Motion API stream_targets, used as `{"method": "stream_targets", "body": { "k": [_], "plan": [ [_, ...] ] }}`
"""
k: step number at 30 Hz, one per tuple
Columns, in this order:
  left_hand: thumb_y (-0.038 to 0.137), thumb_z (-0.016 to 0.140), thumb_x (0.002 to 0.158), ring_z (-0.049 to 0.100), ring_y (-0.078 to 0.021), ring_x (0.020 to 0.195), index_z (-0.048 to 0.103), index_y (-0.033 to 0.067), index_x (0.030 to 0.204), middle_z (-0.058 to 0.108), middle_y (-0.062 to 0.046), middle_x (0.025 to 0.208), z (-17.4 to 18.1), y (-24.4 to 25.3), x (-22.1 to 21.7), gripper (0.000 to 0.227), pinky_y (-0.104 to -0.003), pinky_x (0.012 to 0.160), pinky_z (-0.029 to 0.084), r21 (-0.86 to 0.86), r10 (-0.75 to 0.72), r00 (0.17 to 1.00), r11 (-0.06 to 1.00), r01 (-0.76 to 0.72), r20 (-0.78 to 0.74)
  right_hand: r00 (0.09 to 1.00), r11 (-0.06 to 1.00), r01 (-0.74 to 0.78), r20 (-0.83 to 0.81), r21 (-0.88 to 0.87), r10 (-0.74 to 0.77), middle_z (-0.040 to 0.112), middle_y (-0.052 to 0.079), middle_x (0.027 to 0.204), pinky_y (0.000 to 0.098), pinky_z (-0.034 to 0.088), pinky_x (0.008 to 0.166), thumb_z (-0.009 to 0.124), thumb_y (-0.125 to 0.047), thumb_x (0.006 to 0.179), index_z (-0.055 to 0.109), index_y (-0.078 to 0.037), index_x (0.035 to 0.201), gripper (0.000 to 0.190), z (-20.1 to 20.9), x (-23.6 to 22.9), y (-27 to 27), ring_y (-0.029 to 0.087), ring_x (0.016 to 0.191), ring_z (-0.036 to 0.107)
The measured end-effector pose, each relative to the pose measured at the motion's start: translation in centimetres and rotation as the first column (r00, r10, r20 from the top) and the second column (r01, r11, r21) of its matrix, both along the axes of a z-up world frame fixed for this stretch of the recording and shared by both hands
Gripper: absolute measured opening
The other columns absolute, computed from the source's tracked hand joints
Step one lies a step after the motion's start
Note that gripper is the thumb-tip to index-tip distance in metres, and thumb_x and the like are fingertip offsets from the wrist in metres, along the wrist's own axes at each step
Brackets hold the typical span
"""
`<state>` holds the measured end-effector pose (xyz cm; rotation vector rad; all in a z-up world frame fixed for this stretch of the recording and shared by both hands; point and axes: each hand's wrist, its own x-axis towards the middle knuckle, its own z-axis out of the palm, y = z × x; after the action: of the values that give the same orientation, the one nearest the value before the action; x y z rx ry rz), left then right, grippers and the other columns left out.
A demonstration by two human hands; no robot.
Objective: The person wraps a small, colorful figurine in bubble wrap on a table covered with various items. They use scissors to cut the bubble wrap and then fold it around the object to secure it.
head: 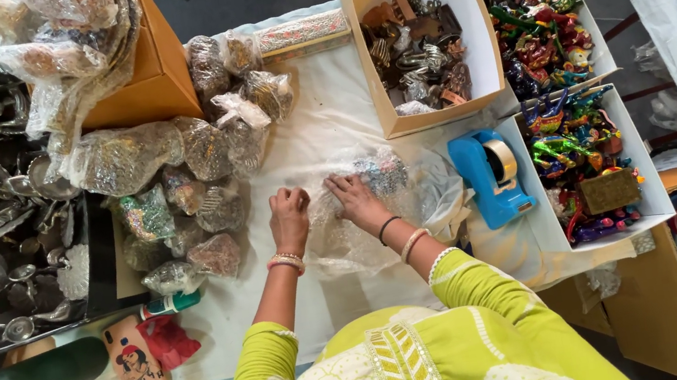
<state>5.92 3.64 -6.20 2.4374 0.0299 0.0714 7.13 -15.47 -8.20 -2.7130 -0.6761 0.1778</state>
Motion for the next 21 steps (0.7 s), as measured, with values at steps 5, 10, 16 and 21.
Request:
{"method": "stream_targets", "body": {
  "k": [5,10,16,21],
  "plan": [
    [0.012,0.07,0.095,0.06,-0.0281,0.108,0.064,0.015,0.103,0.062,-0.002,0.108,-3.8,1.2,-0.3,0.01,-0.042,0.086,0.055,-0.03,0.059,0.995,0.998,-0.057,0.084,0.997,0.997,0.023,-0.074,-0.067,-0.028,0.041,0.012,0.156,0.0425,0.037,0.113,0.085,-0.022,0.071,0.041,-0.006,0.151,0.093,0.5,0.2,0.3,0.036,0.127,0.043],
    [0.013,0.072,0.078,0.054,-0.037,0.102,0.066,0.0087,0.114,0.062,-0.013,0.118,5.0,-0.2,0.4,0.037,-0.045,0.082,0.053,0.018,-0.07,0.939,0.998,0.068,0.337,0.997,0.999,0.033,-0.07,-0.035,-0.036,0.043,0.009,0.157,0.0414,0.038,0.112,0.084,-0.021,0.072,0.043,-0.01,0.152,0.091,0.8,0.1,0.3,0.035,0.128,0.044],
    [0.009,0.071,0.086,0.057,-0.0353,0.109,0.068,0.0122,0.094,0.067,-0.006,0.112,1.3,0.0,1.8,0.009,-0.042,0.083,0.054,0.068,-0.202,0.955,0.979,0.192,0.216,1.0,0.995,0.017,-0.025,-0.098,-0.019,0.04,0.009,0.157,0.0408,0.04,0.111,0.084,-0.024,0.075,0.041,-0.009,0.152,0.09,0.1,0.2,0.2,0.036,0.123,0.044],
    [0.006,0.068,0.091,0.059,-0.0315,0.102,0.067,0.0108,0.097,0.066,-0.006,0.107,-0.4,1.0,1.2,0.008,-0.043,0.083,0.054,-0.085,-0.2,0.975,0.974,0.208,0.101,0.995,0.998,0.049,-0.086,-0.029,-0.051,0.04,0.007,0.158,0.0406,0.04,0.11,0.084,-0.023,0.073,0.042,-0.012,0.152,0.09,1.1,0.1,0.2,0.034,0.125,0.043]
  ]
}}
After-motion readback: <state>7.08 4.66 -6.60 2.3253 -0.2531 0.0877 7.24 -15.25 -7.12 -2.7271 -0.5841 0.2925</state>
